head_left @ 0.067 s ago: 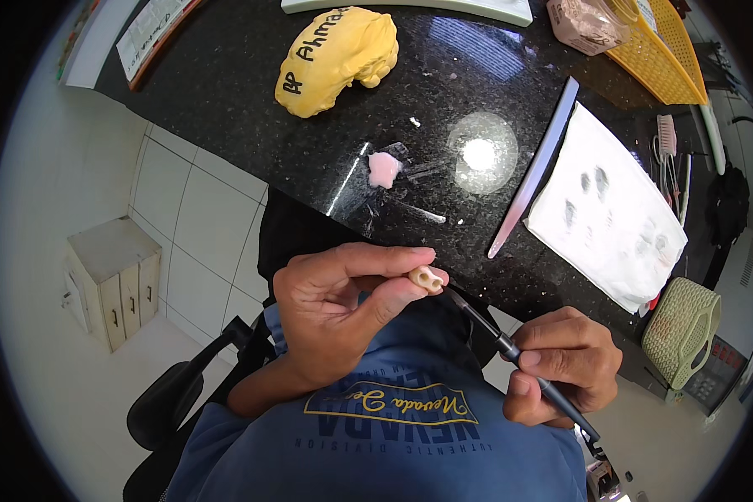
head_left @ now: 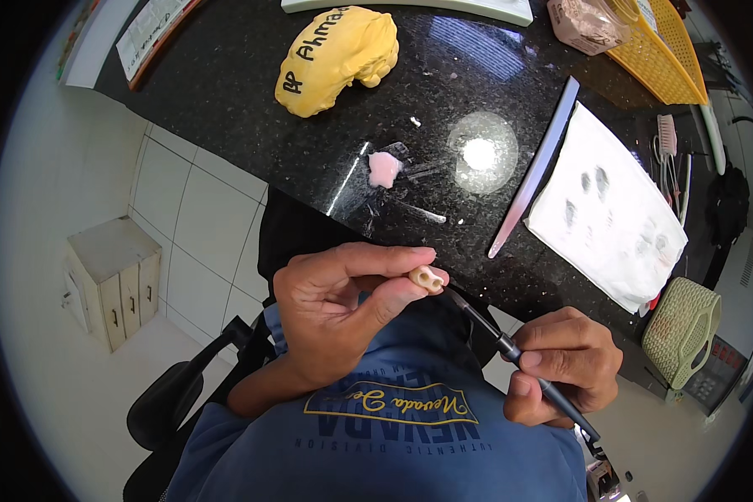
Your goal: Applying a pinkish stain or composite to a dental crown and fitting it into a yellow dental stone model on a lab bench.
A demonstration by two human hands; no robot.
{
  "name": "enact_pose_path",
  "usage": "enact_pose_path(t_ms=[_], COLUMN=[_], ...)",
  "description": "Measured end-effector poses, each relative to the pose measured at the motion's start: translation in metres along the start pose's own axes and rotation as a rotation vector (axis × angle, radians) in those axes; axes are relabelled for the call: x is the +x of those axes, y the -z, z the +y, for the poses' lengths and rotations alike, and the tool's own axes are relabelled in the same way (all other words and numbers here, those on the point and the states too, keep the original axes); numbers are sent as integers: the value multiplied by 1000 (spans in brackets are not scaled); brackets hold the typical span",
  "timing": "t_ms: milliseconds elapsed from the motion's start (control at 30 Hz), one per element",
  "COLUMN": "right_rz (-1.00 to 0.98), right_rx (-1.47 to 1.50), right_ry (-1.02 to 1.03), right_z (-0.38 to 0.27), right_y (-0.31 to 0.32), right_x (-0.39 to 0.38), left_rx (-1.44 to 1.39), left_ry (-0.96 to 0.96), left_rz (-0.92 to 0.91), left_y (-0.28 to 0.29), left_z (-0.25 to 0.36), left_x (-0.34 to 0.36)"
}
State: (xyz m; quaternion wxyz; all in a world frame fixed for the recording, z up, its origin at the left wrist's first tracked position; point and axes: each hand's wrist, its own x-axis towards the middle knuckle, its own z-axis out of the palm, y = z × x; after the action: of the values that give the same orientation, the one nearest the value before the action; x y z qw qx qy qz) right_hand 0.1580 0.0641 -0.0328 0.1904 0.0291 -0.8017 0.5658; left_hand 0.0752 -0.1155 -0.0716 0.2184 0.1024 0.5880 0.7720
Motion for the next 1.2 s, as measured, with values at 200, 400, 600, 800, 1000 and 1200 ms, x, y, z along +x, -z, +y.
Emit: enact_pose_path(t_ms=[200, 400, 600, 800, 1000, 1200], right_rz=[1, -6, -20, -26, -22, -17], right_rx=[-8, -15, -14, -8, 8, -1], right_ry=[10, 9, 15, 7, 13, 19], right_z=[3, 3, 4, 3, 4, 4], right_y=[0, 0, 2, 1, 1, 1], right_x=[3, 2, 2, 2, 1, 1], left_rx=[-1, -5, -8, -7, -5, -10], left_ry=[-3, 1, -20, -7, -10, -20], left_rz=[-9, -14, -20, -20, -27, -30], left_y=[2, 3, 3, 4, 4, 3], left_z=[-1, -2, -3, -2, -2, -2], left_x=[4, 4, 5, 5, 5, 6])
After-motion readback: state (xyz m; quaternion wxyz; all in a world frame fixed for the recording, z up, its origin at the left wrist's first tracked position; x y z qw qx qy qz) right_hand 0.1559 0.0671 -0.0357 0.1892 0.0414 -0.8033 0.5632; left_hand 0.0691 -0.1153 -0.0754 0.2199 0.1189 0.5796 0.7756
